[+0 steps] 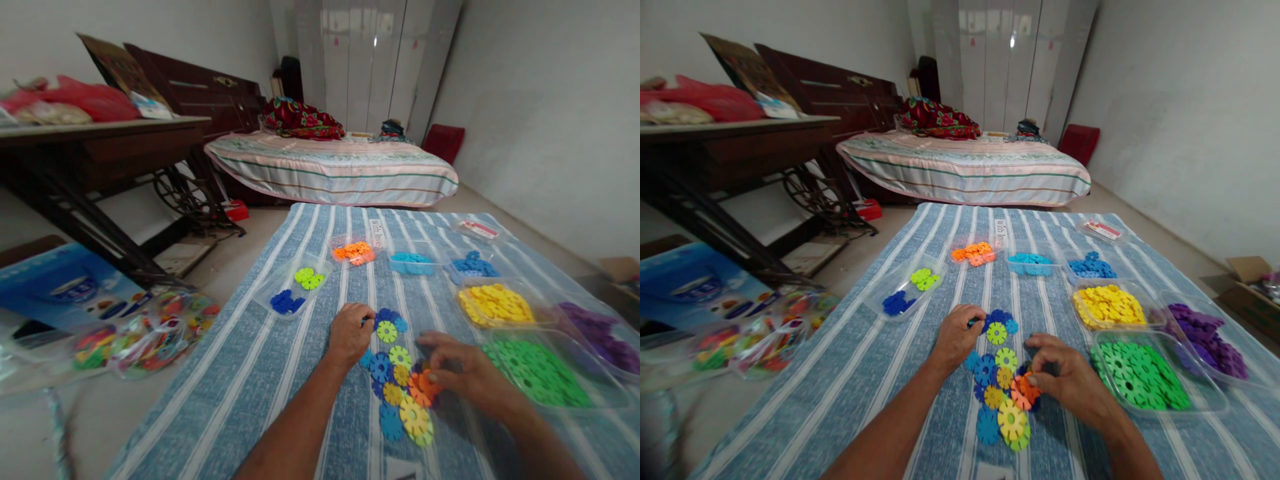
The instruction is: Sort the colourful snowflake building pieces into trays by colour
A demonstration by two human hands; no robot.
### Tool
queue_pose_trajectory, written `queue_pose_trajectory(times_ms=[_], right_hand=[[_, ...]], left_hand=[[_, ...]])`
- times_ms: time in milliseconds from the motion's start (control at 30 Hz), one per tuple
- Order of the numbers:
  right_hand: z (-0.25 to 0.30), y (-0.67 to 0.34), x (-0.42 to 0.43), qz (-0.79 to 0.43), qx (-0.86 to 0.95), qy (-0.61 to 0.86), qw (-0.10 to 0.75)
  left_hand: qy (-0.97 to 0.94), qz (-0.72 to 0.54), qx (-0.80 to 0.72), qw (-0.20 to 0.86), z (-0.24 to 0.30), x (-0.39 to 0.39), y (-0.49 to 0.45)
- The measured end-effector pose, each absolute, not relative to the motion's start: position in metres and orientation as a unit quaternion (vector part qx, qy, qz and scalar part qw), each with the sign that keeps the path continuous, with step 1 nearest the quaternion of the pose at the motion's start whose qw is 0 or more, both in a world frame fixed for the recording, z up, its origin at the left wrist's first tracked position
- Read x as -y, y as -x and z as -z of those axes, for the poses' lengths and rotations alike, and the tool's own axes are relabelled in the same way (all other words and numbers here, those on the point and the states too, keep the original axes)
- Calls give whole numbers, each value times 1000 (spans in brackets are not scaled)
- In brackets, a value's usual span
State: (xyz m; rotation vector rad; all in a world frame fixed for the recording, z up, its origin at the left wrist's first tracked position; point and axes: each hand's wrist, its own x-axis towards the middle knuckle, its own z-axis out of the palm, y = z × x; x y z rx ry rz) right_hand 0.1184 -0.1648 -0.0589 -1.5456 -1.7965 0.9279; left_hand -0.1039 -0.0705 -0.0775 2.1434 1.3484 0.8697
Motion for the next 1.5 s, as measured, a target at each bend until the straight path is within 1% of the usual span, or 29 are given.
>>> queue_pose_trajectory(times_ms=[133,267,333,400,467,500,567,667,833,967,1100,1233,1333,1500], right_hand=[[38,-110,147,-333,685,572,304],[8,-87,90,-243,735,550,314],[-9,-75,53,-168,737,550,354],[-25,-64,22,-89,707,563,419],[-35,-55,4,-46,684,567,456],[-37,-52,2,-40,685,564,459],[-33,-50,10,-54,712,550,434],[-17,-56,42,-100,753,543,358],[5,-85,102,-213,778,544,230],[15,-103,141,-269,791,525,162],[28,-106,168,-272,790,535,123],[31,-101,178,-266,782,558,87],[29,-97,178,-270,774,566,86],[31,-98,176,-295,758,571,110]], left_hand=[[-777,-318,-494,227,79,71,103],[-777,-315,-498,222,78,72,103],[-775,-312,-501,226,77,72,104],[-769,-311,-507,234,78,72,104],[-762,-310,-514,242,79,71,104],[-760,-307,-518,245,80,71,104],[-758,-302,-522,248,81,71,103],[-763,-306,-515,243,81,71,102],[-777,-313,-493,234,78,70,101],[-774,-316,-497,234,77,70,100],[-772,-318,-499,230,76,70,99],[-774,-319,-499,224,76,69,99],[-774,-319,-498,224,77,69,100],[-769,-317,-505,231,77,69,99]])
